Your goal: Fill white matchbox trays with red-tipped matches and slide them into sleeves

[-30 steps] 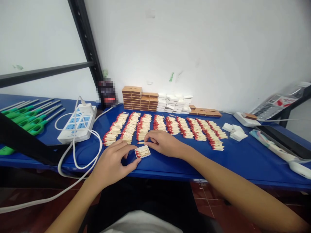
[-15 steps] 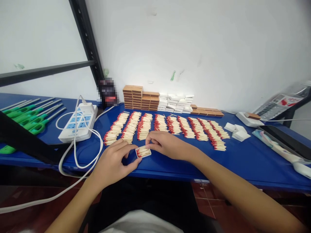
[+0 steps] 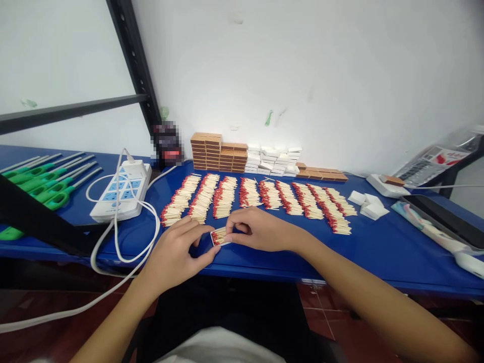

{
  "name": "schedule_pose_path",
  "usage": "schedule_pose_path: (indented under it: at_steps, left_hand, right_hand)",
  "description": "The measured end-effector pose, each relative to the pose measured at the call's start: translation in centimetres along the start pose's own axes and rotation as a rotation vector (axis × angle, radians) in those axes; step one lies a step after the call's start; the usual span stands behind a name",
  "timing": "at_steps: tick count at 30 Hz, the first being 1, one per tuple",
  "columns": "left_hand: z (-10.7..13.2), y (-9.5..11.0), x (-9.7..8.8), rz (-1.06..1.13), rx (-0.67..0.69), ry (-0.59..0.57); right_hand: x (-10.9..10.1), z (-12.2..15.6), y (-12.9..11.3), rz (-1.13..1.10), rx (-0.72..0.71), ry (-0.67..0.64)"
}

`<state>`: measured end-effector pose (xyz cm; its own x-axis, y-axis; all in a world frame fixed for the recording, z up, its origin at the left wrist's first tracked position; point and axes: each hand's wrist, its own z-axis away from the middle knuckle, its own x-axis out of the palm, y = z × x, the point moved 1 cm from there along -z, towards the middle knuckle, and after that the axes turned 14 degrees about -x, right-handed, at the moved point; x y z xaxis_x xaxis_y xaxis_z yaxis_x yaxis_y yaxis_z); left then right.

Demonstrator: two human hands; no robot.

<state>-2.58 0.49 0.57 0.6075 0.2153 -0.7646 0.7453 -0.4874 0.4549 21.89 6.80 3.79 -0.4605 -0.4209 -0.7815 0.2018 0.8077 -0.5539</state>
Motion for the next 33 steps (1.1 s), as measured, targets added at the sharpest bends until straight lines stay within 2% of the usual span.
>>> schedule_pose_path:
  at_steps: [8,12,17,21,33]
  left_hand:
    - [0.1,0.0,0.0,-0.005,-0.003,-0.007]
    - [0.2,-0.1,0.1,-0.01,-0.004,0.001]
    - [0.1,-0.1,0.1,-0.013,-0.002,0.005]
    - [0.1,-0.1,0.1,-0.006,-0.002,0.006]
    - [0.0,-0.1,0.1,-0.009,0.003,0.001]
  right_hand:
    - [0.2,-0.2,0.3,0.052,0.003,0.08]
    - [0.4,-0.2,1.1,0.159,0.045,0.138]
    - [0.8,-0.3,2.1,0.244,0.044,0.105]
    - [0.9,-0.3,2.3,0.256,0.067,0.13]
    - [0.7,-0.3,2.2,0.204,0.124,0.075]
